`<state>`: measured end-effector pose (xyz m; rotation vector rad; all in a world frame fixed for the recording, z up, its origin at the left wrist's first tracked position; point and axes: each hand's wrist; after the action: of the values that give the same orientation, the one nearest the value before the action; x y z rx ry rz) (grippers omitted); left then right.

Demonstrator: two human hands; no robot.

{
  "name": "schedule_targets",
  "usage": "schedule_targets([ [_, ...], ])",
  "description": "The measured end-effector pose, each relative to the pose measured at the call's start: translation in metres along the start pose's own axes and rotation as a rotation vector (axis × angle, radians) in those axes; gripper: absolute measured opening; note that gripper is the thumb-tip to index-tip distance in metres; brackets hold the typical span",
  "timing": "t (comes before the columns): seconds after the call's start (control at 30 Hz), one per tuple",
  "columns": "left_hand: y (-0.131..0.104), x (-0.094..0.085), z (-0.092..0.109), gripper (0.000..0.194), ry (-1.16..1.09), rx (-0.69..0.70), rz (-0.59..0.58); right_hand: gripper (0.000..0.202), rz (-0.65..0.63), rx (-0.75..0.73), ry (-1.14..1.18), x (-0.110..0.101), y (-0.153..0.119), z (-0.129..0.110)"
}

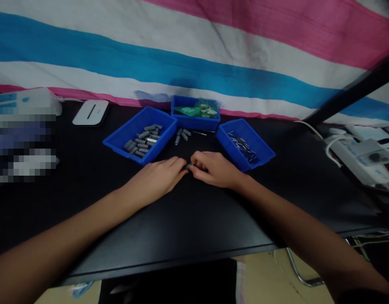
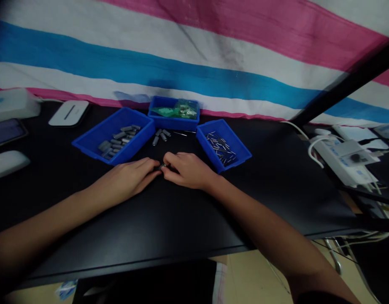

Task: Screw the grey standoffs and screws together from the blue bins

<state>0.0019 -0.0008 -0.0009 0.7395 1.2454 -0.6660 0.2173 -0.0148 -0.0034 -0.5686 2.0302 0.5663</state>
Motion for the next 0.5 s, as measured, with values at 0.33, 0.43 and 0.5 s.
schedule_targets([
  [0.33,-0.0015,-0.0002,0.0001,0.026,-0.079,0.068,0.143,0.012,-0.023,-0.057,-0.056,0.0030,0.0031,0.0014],
  [0.43,-0.0020,0.0002,0.0008,0.027,-0.062,0.143,0.165,0.010,-0.031,-0.090,-0.062,0.0035,0.0026,0.0017],
  [0.5,-0.0019,0.0006,0.0011,0.027,-0.062,0.147,0.171,0.009,-0.025,-0.100,-0.062,0.0034,0.0020,0.0017],
])
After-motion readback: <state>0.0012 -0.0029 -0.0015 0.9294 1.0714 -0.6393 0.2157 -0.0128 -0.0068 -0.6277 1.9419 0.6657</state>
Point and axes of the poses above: each hand's wrist, its own y-axis towards the middle knuckle, its own x-axis out of the palm, z = x × y, and after that the axes turned 3 degrees about -z, right-handed
